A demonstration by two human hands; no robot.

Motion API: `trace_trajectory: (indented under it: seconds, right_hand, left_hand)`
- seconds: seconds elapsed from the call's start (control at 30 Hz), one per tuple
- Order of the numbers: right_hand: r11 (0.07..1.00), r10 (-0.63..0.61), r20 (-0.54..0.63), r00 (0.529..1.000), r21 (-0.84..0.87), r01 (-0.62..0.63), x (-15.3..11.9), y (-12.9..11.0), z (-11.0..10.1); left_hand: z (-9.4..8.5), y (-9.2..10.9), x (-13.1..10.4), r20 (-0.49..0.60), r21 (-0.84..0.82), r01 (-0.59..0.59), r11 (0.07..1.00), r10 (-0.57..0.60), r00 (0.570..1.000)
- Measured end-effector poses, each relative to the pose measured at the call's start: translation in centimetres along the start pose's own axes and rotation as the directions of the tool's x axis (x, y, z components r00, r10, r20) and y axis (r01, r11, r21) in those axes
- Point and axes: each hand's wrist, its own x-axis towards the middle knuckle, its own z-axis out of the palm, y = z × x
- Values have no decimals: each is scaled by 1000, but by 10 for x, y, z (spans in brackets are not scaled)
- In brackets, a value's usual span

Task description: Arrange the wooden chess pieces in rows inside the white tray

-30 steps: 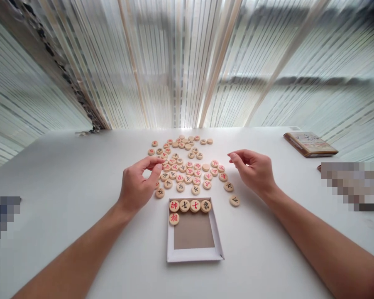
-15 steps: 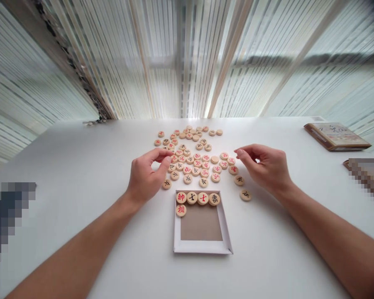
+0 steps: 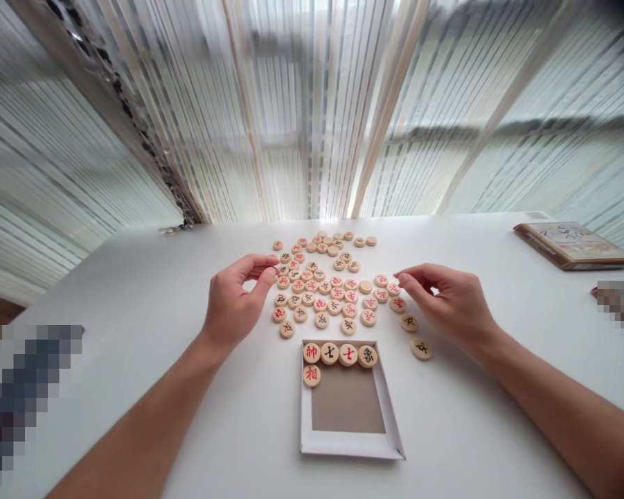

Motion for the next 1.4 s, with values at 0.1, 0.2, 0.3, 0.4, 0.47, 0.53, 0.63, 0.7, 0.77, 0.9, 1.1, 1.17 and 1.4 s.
trace_trajectory:
  seconds: [0.1,0.2,0.3,0.4,0.47,0.53,0.63,0.7,0.77,0.9,1.1,1.17,1.4]
  right_hand:
    - [1000,-8,28,1000,5,7,0,-1,0]
    - [1000,-9,68,998,10,9,0,-2,-1]
    - [1000,-13,82,997,14,12,-1,-3,-1]
    - [999,-36,117,992,37,32,-2,-7,0]
    - [997,-59,153,986,54,51,-3,-13,3]
    - [997,-64,197,978,50,55,0,-21,7]
    - [998,-56,259,964,20,52,11,-35,19]
    - [998,-63,291,955,9,63,25,-45,32]
    - [997,-68,324,943,-12,76,41,-55,49]
    - [991,-78,395,916,-68,113,77,-69,87]
    - [977,-57,557,829,-139,161,112,-74,133]
    - [974,-47,602,797,-151,171,117,-74,139]
    - [976,-56,626,778,-131,176,121,-73,139]
  left_hand:
    - [0,-3,1,40,95,11,995,-15,999]
    - [3,-6,-1,128,209,-17,978,-10,992]
    - [6,-9,-2,181,243,-44,969,-1,983]
    - [8,-13,-2,190,241,-45,970,-1,982]
    - [9,-14,-1,191,239,-47,970,1,982]
    - [10,-16,1,189,235,-52,971,7,982]
    - [13,-18,2,173,230,-60,971,20,985]
    - [14,-20,3,159,231,-64,971,27,987]
    - [14,-22,1,149,233,-71,970,36,988]
    - [16,-22,-6,156,225,-104,969,70,985]
    - [19,-18,-14,182,196,-168,966,132,974]
    - [19,-17,-14,178,187,-176,966,143,974]
    - [20,-15,-16,182,159,-172,972,142,973]
